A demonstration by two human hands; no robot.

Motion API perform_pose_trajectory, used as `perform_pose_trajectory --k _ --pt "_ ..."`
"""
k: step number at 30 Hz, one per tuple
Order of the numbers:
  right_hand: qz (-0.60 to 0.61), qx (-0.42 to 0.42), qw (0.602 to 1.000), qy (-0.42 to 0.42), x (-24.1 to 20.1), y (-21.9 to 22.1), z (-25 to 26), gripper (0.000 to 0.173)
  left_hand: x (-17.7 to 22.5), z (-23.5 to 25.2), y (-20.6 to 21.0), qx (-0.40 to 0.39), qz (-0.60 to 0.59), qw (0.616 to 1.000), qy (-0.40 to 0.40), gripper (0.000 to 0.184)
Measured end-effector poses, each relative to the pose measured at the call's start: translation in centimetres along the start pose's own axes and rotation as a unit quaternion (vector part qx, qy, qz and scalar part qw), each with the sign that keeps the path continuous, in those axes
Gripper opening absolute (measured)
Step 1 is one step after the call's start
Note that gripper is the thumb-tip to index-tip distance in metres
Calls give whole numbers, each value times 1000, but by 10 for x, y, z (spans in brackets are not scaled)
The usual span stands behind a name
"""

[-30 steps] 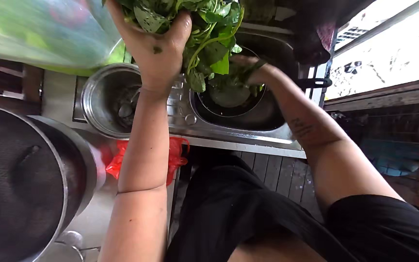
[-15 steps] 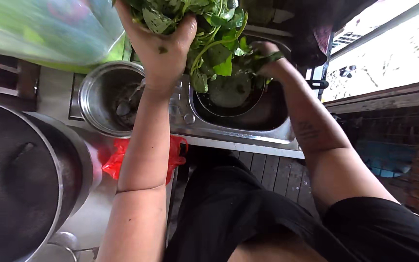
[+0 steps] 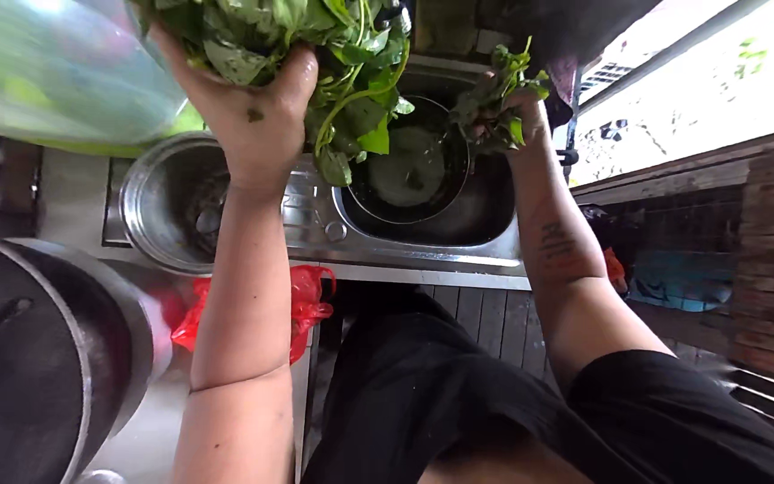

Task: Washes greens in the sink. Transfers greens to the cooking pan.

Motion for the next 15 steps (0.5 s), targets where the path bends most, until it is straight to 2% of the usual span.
perform_pose_trajectory --k 3,7,13,15 --pt "75 -129 989 21 15 6 0 27 -1 2 -1 4 -11 1000 19 89" --pt "117 -199 972 33 29 7 -6 28 -2 5 -2 6 -13 1000 21 90" --pt "159 -211 963 46 36 18 -18 33 -2 6 5 5 -38 999 28 89" --pt "183 -178 965 58 41 20 -16 39 1 5 9 4 -37 999 22 89"
Point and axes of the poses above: each hand's wrist, its own z-axis towards the middle knuckle, its own y-axis out of the palm, x = y × z, the point moved 7 cm from there along z, towards the middle knuckle, and after that the axes turned 10 degrees about z, right-handed, at the moved point
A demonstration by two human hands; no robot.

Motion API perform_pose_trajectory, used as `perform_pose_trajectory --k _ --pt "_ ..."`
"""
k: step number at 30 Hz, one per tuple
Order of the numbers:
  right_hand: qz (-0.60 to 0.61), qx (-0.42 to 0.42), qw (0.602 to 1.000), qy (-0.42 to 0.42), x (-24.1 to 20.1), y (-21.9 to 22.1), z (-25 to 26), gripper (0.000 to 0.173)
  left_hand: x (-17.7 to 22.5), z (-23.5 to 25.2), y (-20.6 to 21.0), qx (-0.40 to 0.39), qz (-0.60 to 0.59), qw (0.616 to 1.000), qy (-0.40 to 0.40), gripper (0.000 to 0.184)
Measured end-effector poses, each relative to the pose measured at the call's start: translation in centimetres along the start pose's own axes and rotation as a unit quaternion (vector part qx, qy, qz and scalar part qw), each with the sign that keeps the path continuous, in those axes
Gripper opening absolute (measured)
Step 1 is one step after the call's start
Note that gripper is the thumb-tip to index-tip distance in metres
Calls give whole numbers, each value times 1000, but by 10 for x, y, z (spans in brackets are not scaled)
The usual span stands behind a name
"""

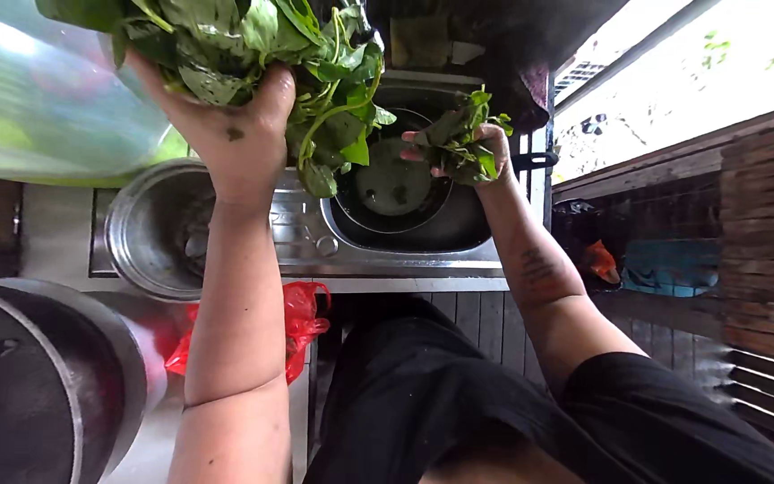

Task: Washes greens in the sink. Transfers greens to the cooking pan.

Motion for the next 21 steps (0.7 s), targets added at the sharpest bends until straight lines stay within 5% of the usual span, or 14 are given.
perform_pose_trajectory --k 6,21 --pt "114 172 978 -26 13 12 -5 37 0 1 5 -1 -3 1000 -2 86" --pt "166 63 983 49 31 31 -17 51 3 1 6 -9 1 1000 -1 89"
Point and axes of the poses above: each hand's wrist, its own z-axis towards the middle knuckle, its own y-axis out of the palm, x = y × z, the point moved 7 cm from there along z, towards the middle knuckle, and after that the axes turned 10 degrees about z, right-handed, at the moved point
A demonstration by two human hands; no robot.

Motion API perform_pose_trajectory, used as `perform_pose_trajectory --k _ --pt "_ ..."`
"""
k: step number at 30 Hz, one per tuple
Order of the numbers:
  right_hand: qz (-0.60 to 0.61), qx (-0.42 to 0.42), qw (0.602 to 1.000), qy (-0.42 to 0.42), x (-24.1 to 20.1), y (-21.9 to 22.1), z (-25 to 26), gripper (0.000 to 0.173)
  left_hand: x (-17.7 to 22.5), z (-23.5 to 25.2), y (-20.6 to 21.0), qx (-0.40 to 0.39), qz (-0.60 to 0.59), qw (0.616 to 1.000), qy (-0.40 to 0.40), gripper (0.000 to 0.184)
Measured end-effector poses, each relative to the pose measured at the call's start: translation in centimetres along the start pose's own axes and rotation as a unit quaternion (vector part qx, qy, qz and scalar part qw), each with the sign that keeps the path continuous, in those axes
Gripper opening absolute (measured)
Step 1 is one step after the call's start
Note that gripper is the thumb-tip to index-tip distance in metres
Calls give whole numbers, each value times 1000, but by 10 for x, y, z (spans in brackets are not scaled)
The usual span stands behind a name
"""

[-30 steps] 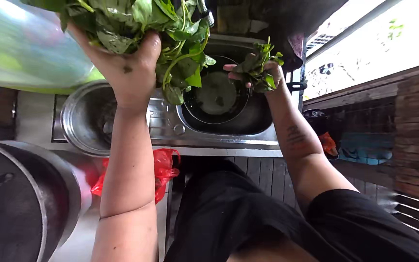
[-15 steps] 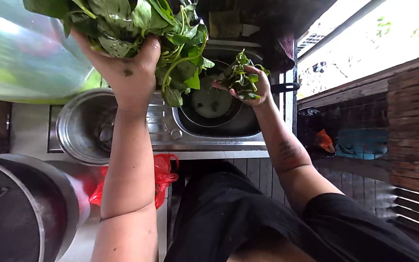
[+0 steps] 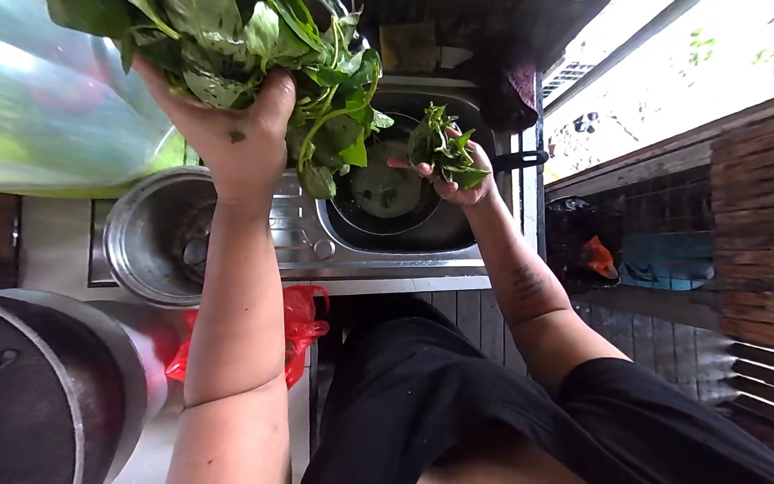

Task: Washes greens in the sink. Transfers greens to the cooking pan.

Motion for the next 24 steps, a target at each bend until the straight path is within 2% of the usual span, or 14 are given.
perform_pose_trajectory --k 3,5,7,8,10,11,13,16,18,20,21,22,24 --pt "-14 -8 1000 6 1 -1 0 48 2 -1 0 3 -5 1000 -1 91" --pt "-89 46 995 -24 -6 -3 -2 42 2 -1 0 2 0 1000 -4 91" --pt "-196 146 966 -80 -21 -10 -4 36 0 0 -3 2 9 1000 -8 90" --pt "-274 202 934 -106 -30 -12 -7 33 -1 0 -4 0 14 1000 -7 91" --pt "-443 301 836 -121 -42 -13 -11 19 1 0 -5 0 17 1000 -8 90" --pt "-521 318 785 -102 -43 -12 -8 27 2 0 -6 2 16 1000 -7 88" --pt "-656 271 705 -21 -31 -14 9 59 3 -2 -7 3 23 1000 -9 86" --pt "-773 218 590 86 4 -59 42 91 2 -5 -6 2 23 1000 -11 83" --pt "-811 217 525 141 29 -92 56 98 3 -7 -5 3 14 1000 -10 81" --pt "-850 200 451 183 47 -105 61 80 5 -9 -4 0 13 1000 -11 86" --pt "-861 192 432 188 49 -101 59 65 5 -9 -5 0 15 1000 -12 89" --pt "-866 191 421 187 47 -95 56 53 6 -9 -6 -2 22 1000 -17 93" --pt "-864 215 421 172 31 -78 43 47 6 -9 -10 1 21 1000 -12 92"
Point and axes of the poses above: each hand's wrist, its own z-axis towards the middle knuckle, its own y-axis out of the palm, x = y × z, the point moved 7 cm from there along z, towards the middle knuckle, and after that the axes turned 10 degrees about z, right-handed, at the moved point
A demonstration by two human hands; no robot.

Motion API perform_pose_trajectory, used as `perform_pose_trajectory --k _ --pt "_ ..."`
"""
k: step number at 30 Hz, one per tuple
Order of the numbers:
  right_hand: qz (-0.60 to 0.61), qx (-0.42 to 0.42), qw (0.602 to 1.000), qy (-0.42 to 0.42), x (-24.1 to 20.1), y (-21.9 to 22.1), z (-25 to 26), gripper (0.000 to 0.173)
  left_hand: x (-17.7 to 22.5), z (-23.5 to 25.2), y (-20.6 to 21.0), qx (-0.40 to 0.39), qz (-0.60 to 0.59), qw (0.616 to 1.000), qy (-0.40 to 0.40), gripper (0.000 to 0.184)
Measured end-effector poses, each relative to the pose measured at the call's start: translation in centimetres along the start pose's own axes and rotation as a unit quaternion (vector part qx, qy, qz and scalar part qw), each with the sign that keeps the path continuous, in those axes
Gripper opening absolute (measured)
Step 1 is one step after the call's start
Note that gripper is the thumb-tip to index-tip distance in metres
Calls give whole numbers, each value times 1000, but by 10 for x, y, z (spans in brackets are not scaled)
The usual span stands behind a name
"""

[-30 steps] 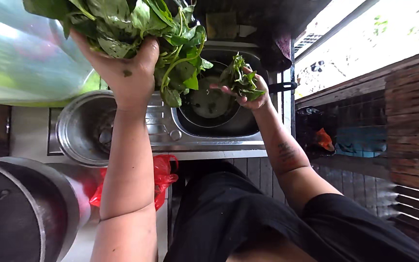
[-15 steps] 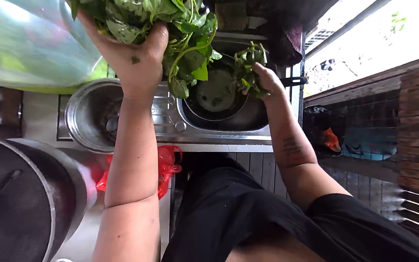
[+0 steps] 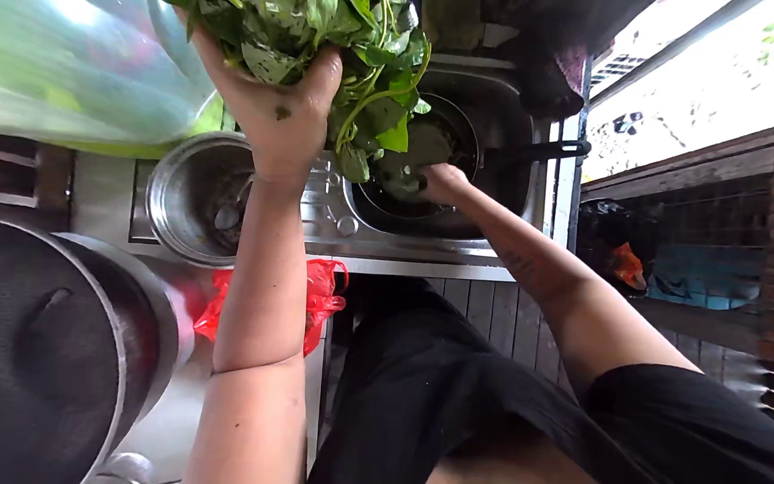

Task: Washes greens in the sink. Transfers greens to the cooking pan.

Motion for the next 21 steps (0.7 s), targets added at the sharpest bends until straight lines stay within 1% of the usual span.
perform_pose_trajectory --k 2,4,5,7,9,11,13,14,15,16,18,21 --pt "2 27 999 36 6 -22 -11 50 -2 2 -3 9 -5 1000 7 89" --pt "-8 32 997 67 10 -30 -8 50 -4 2 -4 12 2 1000 5 89" --pt "-13 28 997 72 13 -28 0 51 -4 2 -4 13 0 1000 5 89" --pt "-19 11 996 83 20 -14 13 58 -3 3 -2 16 -3 1000 4 89" --pt "-30 7 994 101 24 -1 15 60 -1 4 -2 18 -5 1000 8 88" --pt "-43 8 994 103 25 4 10 53 1 7 -4 20 -7 1000 13 86" --pt "-54 -8 995 88 28 4 7 43 1 9 -7 28 -5 999 15 84" --pt "-44 -11 996 80 28 -1 10 42 2 11 -9 33 -6 999 18 82" --pt "-23 0 997 68 25 -10 13 45 3 13 -10 34 -6 999 21 81" --pt "3 21 998 56 19 -22 17 53 4 14 -11 34 -3 999 21 80" --pt "44 60 997 37 4 -44 29 75 7 14 -13 29 4 999 20 76" --pt "80 80 993 38 -16 -59 60 95 8 17 -14 22 9 999 23 75"
Point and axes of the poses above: each hand's wrist, its own z-axis towards the middle knuckle, its own y-axis out of the palm, x = y × z, the point moved 7 cm from there along z, towards the middle knuckle, and after that the axes turned 10 degrees about z, right-handed, at the moved point
